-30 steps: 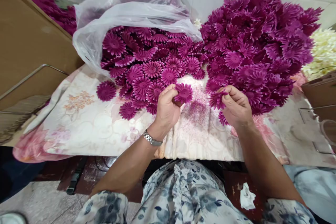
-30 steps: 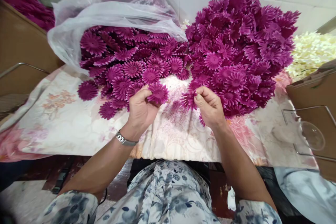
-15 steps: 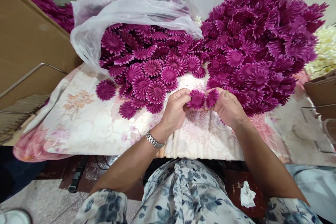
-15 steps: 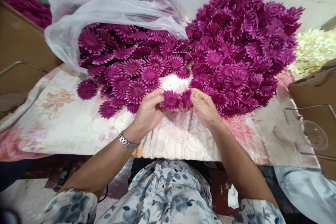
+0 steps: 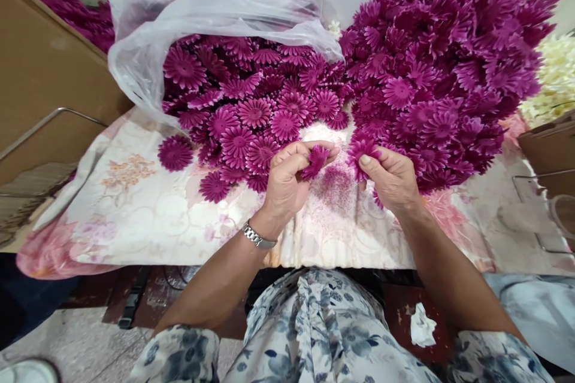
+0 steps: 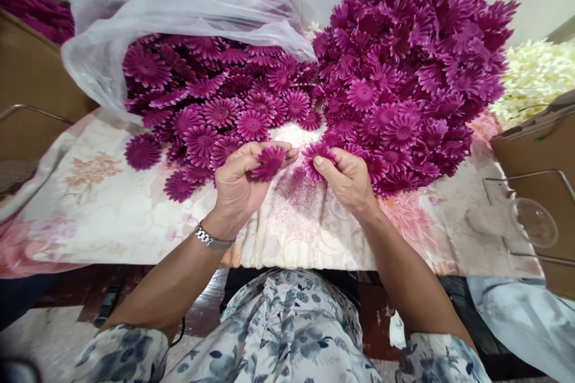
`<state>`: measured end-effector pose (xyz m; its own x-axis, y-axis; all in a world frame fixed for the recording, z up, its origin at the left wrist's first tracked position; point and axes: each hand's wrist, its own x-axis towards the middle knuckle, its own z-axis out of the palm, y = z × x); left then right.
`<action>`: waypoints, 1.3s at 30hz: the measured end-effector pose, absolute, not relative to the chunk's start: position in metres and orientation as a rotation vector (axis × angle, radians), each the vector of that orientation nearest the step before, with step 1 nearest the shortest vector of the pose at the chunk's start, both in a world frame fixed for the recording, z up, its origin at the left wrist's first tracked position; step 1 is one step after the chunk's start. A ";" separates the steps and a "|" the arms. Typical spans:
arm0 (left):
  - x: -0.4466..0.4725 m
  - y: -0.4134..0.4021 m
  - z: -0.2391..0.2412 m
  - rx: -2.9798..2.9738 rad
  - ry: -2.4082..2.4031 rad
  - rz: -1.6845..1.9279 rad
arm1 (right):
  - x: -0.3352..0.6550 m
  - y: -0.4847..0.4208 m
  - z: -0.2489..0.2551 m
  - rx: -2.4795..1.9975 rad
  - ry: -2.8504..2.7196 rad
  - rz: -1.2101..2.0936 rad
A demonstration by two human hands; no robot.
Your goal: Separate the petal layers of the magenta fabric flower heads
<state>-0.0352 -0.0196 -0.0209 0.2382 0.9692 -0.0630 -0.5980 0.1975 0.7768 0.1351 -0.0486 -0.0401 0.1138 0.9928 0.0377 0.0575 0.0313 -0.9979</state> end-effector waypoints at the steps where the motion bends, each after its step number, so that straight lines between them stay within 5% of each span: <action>1: -0.035 -0.020 -0.021 0.717 0.642 1.212 | 0.135 -0.049 -0.040 -1.279 -1.202 1.055; 28: -0.023 -0.031 -0.024 0.828 0.774 0.808 | 0.113 -0.056 -0.026 -1.635 -1.823 0.539; 39: -0.025 -0.023 -0.020 0.681 0.972 1.111 | 0.140 -0.057 -0.008 -1.468 -1.993 0.771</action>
<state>-0.0252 -0.0225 -0.0202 0.1300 0.9466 -0.2951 -0.4182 0.3222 0.8493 0.1402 -0.0575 -0.0083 -0.2590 0.9618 0.0887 0.6517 0.2418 -0.7189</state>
